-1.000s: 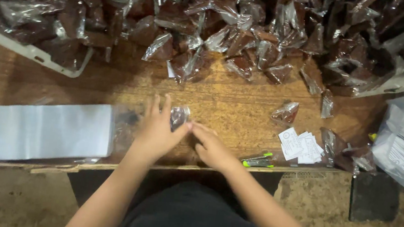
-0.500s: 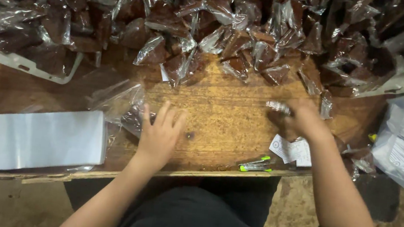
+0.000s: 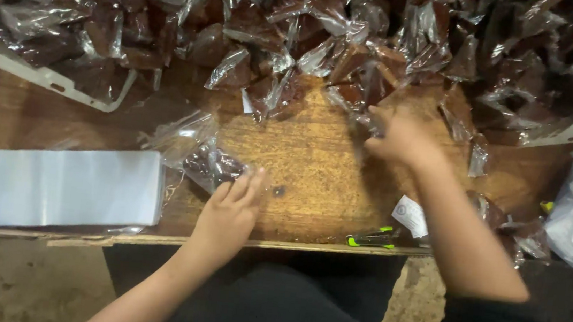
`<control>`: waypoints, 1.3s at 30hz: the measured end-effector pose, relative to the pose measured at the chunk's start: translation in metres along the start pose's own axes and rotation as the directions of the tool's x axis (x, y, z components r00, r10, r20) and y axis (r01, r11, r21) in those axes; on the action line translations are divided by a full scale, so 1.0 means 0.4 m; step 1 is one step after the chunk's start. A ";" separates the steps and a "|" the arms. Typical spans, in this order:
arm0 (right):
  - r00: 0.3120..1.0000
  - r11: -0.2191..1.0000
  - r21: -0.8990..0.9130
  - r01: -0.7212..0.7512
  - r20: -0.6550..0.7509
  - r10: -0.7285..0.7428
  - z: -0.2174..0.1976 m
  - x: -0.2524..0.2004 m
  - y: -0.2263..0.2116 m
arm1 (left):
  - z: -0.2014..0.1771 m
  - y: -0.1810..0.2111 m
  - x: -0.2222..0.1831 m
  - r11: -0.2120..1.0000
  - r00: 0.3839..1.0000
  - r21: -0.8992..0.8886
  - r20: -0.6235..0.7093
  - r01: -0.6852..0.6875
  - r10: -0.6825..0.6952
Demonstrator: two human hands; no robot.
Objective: The person packages small brown bread triangles by placing them into clear plastic bags, inserting a small paper label, and sealing the bags using a green and yellow hand sealer.
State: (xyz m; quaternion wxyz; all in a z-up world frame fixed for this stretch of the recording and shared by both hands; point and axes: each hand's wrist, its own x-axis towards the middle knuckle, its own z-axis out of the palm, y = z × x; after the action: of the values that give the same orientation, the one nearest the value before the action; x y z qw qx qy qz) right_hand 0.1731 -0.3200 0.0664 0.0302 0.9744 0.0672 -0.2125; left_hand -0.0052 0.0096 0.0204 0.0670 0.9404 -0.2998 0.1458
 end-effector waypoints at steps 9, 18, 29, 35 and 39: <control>0.913 0.800 0.600 0.014 0.318 -0.254 0.061 -0.169 -0.252 | -0.030 0.003 0.050 0.982 0.996 0.172 -0.058 0.078 -0.069; 0.992 -0.451 0.887 -0.099 0.126 0.029 0.500 -0.181 -0.440 | -0.051 0.061 0.048 0.992 0.985 0.034 -0.123 0.124 -0.118; 0.896 0.636 0.699 0.328 -0.016 -0.444 0.145 -0.058 -0.333 | 0.076 0.052 0.071 0.907 0.919 -0.240 0.283 0.346 -0.276; 0.890 0.763 0.623 0.172 -0.430 0.151 0.201 0.240 -0.346 | 0.059 0.033 0.102 0.836 0.873 -0.370 0.429 0.404 -0.232; 0.930 0.791 0.612 0.009 -0.295 0.217 0.159 0.241 -0.362 | 0.011 0.004 0.103 0.729 0.837 -0.484 0.498 0.485 -0.226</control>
State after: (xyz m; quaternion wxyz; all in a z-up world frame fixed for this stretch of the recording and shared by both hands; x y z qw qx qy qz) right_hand 0.2130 -0.1708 -0.0360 -0.2821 0.9568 -0.0544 -0.0438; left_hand 0.0271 -0.0149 0.0293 0.3205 0.9204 -0.1467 -0.1695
